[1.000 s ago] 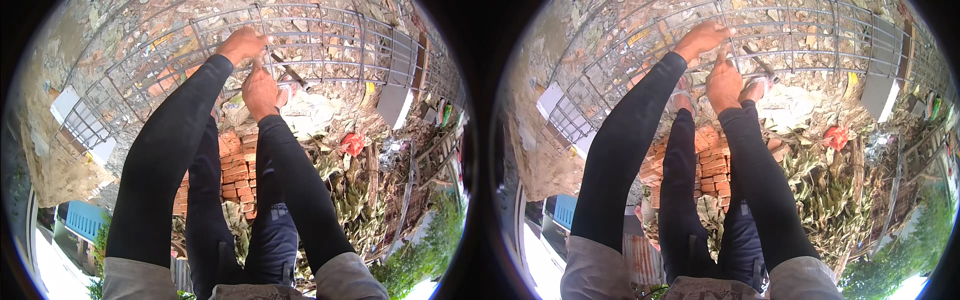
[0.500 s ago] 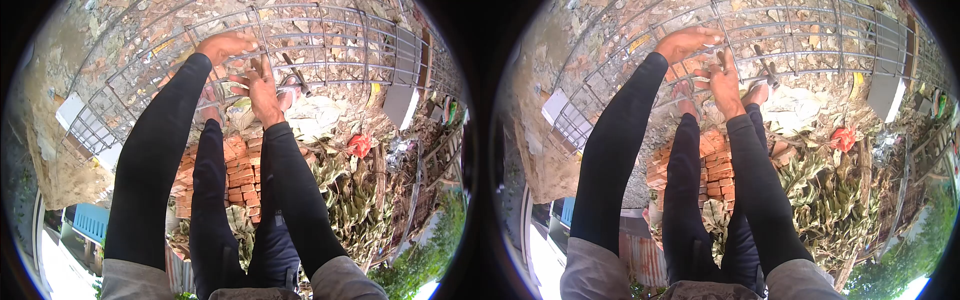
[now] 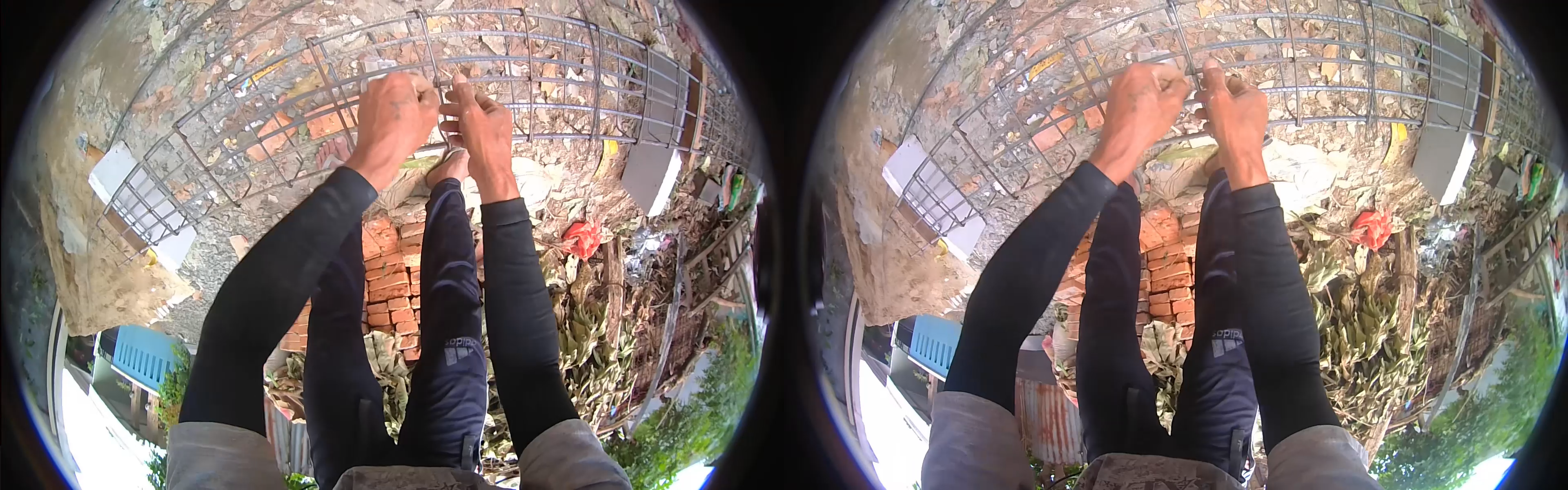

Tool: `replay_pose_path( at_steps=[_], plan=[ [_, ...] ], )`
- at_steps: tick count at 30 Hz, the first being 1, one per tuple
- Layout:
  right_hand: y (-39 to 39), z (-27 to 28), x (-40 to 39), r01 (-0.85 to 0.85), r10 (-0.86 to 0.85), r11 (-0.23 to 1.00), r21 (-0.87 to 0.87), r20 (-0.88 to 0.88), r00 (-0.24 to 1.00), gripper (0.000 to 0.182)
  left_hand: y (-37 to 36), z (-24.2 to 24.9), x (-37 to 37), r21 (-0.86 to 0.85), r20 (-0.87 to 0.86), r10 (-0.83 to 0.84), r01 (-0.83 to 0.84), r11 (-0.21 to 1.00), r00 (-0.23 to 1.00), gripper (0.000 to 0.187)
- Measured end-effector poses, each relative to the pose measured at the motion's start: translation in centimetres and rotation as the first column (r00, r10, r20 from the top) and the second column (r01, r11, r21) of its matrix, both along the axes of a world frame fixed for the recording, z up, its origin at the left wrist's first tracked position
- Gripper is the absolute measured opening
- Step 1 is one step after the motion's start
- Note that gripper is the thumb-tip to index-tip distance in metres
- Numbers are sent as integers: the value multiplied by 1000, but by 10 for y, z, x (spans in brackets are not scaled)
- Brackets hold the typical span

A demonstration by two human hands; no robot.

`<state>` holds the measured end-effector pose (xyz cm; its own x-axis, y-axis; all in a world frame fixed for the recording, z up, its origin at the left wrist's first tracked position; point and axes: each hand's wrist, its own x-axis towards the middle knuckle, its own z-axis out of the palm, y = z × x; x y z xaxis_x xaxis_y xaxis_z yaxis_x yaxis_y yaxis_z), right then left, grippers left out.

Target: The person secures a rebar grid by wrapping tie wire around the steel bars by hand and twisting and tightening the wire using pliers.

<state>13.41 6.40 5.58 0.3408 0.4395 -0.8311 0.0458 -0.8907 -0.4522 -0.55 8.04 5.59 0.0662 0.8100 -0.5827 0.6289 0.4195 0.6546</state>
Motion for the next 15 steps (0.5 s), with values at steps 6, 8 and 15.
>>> replay_pose_path(
  at_steps=[6,8,15],
  plan=[
    [40,-26,15,-585,593,804,-107,90,800,38,-55,24,57,28,165,316,-325,945,934,15],
    [40,-25,23,-473,469,875,-102,-60,881,34,-42,36,44,-137,195,342,-320,938,919,14],
    [31,-36,54,-519,466,852,-70,-353,811,35,-44,-45,1,451,-174,10,71,890,985,32]
  ],
)
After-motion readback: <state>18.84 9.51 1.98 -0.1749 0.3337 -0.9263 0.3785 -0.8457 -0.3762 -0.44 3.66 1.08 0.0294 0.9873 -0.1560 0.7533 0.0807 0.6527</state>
